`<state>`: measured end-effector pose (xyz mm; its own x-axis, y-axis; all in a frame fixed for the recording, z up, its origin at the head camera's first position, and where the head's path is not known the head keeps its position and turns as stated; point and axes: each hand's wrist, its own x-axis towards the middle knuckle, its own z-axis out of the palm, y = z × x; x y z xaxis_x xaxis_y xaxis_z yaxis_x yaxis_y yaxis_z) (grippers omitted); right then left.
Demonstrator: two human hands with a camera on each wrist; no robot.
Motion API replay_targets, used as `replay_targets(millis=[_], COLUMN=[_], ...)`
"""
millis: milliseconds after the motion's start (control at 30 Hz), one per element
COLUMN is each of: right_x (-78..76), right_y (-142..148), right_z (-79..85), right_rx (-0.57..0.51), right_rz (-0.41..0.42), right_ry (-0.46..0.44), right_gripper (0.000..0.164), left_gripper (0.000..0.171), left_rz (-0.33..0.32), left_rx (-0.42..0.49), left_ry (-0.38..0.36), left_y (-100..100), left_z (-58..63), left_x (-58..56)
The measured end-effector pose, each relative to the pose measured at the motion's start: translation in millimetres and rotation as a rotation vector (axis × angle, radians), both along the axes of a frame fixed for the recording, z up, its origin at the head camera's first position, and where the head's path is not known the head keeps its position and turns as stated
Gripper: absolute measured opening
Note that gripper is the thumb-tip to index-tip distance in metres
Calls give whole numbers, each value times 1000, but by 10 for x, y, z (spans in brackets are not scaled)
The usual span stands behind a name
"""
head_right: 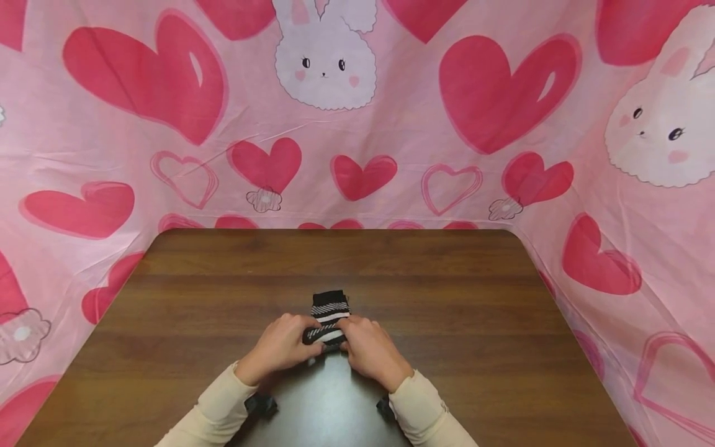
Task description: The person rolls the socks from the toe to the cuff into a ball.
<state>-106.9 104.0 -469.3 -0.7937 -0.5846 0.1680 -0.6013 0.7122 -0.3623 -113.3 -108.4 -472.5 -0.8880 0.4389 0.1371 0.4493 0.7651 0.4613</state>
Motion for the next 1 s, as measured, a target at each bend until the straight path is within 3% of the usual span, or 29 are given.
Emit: replay_targets(millis=[1000], right_x=[-56], right_y=[-16], right_z=[10], right_rx=[-38], right_rz=[1], right_ry=[-83], right_gripper=[25], left_gripper=[18], left_rz=[12], left_rx=[126], left_ry=[-170], left_y=[-58], left_z=[-48], left_x=[-39])
